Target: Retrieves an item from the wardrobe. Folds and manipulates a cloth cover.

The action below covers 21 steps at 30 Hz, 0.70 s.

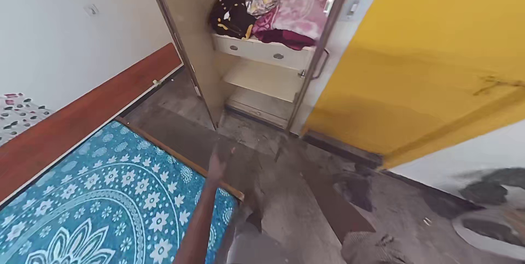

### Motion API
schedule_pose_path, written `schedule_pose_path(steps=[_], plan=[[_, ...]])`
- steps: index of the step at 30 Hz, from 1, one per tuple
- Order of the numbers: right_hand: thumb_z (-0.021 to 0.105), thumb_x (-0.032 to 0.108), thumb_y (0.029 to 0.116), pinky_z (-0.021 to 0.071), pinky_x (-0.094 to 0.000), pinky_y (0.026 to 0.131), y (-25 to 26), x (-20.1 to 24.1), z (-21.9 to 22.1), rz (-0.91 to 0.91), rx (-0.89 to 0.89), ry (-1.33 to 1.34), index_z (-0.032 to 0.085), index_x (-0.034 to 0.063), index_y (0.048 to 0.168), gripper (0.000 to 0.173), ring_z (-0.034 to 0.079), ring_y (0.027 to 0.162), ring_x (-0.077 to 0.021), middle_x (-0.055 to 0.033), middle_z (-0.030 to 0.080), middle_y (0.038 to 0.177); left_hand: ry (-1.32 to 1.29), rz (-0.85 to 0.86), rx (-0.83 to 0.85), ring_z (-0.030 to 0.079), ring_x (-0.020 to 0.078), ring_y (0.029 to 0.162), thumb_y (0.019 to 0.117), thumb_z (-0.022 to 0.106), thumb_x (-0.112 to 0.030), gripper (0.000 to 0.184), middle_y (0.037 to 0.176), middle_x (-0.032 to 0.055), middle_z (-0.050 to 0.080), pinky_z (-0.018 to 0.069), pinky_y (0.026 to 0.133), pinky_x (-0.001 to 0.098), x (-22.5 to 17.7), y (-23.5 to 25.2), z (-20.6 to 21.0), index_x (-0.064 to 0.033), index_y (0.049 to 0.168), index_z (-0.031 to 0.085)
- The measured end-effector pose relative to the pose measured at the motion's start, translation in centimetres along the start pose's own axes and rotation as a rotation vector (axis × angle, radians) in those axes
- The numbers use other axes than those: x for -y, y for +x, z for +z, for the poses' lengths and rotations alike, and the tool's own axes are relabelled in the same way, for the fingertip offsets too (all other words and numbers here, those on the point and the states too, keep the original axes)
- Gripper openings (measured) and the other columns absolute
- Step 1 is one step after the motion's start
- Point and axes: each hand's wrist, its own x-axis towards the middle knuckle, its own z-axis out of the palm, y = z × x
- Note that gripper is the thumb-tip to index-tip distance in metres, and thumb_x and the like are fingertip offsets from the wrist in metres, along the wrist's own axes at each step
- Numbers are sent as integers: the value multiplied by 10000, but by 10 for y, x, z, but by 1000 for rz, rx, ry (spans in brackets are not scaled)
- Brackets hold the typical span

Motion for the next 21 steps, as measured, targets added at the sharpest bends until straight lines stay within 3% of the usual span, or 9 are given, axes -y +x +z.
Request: schedule_pose_path(steps=[4,6,9,11,14,18,21], plan=[[541,251,1065,480,-452,1106,106,126,-5,-205,-11,40,363,54,1564,565,566,1333,-301,-208,512,1501,-81,168,-44,452,243,1450,954,713,-415,798,1592,169,430,399,1192,438,-58,109,-18,-42,1570,371],[572,241,1053,486,-485,1105,157,171,-6,-287,-36,89,370,65,1560,573,558,1344,-318,-210,511,1502,-96,241,-57,398,253,1487,947,712,-441,805,1604,180,407,357,1218,451,-82,155,-31,-20,1554,391],[589,248,1045,507,-505,1077,231,224,-15,-382,-130,149,390,63,1545,568,584,1310,-330,-213,536,1472,-116,274,-72,439,246,1455,942,722,-432,782,1603,152,415,403,1187,444,-115,216,-40,-75,1560,402],[570,223,1047,524,-493,1051,275,255,-20,-390,-239,154,445,29,1498,507,632,1241,-320,-217,591,1403,-158,295,-86,486,250,1415,939,732,-401,773,1577,158,448,444,1152,445,-131,243,-40,-85,1563,403],[526,208,1050,540,-521,1003,349,299,-34,-342,-399,81,551,30,1406,399,685,1139,-327,-197,679,1271,-188,348,-76,401,236,1486,948,716,-406,749,1624,126,395,379,1207,458,-151,272,-44,-91,1559,419],[504,247,1047,515,-613,993,470,335,-67,-299,-434,-176,602,56,1369,387,661,1171,-388,-197,687,1254,-235,423,-102,402,231,1485,949,723,-387,769,1622,139,395,388,1208,441,-152,299,-49,-42,1559,406],[531,286,1011,496,-684,959,552,354,-95,-313,-484,-379,668,66,1276,370,628,1198,-451,-247,671,1253,-217,439,-151,398,240,1489,945,724,-405,773,1620,153,394,395,1206,439,-148,317,-53,-15,1541,423]])
